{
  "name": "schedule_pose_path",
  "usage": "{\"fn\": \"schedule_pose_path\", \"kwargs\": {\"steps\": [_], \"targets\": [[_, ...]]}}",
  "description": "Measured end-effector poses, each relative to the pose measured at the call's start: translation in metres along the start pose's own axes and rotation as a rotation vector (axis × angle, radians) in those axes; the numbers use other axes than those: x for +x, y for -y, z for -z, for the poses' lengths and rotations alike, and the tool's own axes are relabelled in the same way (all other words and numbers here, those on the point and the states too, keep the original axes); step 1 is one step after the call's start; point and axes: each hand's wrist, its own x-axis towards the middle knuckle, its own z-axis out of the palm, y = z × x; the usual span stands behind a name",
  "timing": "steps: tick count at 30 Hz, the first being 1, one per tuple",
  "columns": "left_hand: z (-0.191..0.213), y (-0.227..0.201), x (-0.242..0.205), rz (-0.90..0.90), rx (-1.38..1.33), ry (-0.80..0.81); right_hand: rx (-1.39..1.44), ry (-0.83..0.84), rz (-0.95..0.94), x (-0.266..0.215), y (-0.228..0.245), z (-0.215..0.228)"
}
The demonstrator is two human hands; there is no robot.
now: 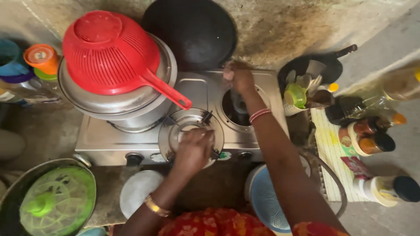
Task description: The recorder is cleaning and reassembling a gas stove burner.
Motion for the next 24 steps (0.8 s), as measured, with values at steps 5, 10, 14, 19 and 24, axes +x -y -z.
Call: {"fn": "schedule_pose_path", "kwargs": {"steps": [5,10,14,19,24], "targets": [[-0.037,-0.026,0.068,-0.085,0.058,0.271,-0.038,0.115,0.002,0.006,0.053,0.018],[-0.051,-0.043,0.091,-0.096,0.471,0.854,-0.103,0.279,-0.234,0.023,0.040,0.010],[-0.103,-0.036,0.066,-0.213,0.636,0.788,-0.207,0.068,-0.059,0.012,0.059,0.019],[-0.111,-0.027,0.064,-0.219,0.670,0.738,-0.267,0.229,-0.161,0.017,0.000,0.003],[-0.087,-0.030,0.071,-0.208,0.543,0.703,-0.265,0.165,-0.111,0.003,0.080,0.026]]}}
